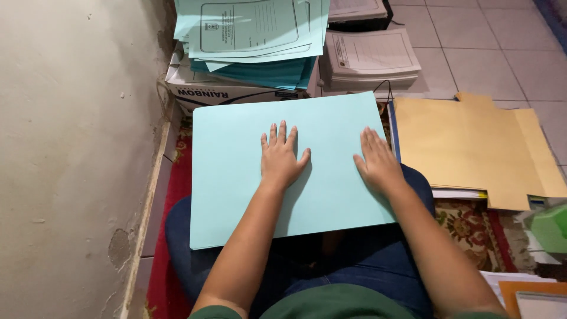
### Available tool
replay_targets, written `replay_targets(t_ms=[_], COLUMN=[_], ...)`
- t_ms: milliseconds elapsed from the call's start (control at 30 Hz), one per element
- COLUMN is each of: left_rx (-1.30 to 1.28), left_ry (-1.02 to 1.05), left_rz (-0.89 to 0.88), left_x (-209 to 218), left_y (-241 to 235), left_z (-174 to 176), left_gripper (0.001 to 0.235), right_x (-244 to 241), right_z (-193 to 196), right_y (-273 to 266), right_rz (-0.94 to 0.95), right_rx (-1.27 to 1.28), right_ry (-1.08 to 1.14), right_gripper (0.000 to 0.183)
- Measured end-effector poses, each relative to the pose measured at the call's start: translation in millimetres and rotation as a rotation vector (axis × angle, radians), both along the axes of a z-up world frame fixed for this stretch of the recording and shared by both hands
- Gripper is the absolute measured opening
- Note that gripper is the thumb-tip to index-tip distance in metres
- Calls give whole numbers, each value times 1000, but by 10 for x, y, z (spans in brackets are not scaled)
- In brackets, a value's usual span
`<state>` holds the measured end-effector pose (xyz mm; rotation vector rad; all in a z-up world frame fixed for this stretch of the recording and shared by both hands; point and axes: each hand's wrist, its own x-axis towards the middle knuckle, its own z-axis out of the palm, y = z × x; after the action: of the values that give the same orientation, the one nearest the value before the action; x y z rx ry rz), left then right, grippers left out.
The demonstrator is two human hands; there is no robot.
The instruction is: The person sits on the floor and repeatedly picks up light blue file folders from a stack, opens them to reveal a form inside, and then closes them. The person handles the folders one by one, placing them back on the stack.
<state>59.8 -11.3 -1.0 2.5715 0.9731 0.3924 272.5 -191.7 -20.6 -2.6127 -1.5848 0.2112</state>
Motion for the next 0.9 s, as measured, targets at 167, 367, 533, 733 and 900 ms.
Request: replay_targets(t_ms=[167,367,533,733,900], left_rx=[4,24,14,7,5], left_ry=[17,41,57,35,17], left_rz=[7,15,9,19,36], left_x=[-10,5,-17,32,55], left_y=[-9,-10,-11,28,52], left_z=[-11,-41,-25,-75,-101], left_gripper=[74,76,79,76,70], right_x=[-405,-210,160,729,661], right_z=[-58,-130,21,-116,-28], right_y=[-530,-382,304,1082,1180], right_rz=[25,15,-43,-43,-68], right_rx=[5,-24,15,11,32], right_ry=[-98,-62,11,-44,-35], right_gripper=[71,76,78,80,79])
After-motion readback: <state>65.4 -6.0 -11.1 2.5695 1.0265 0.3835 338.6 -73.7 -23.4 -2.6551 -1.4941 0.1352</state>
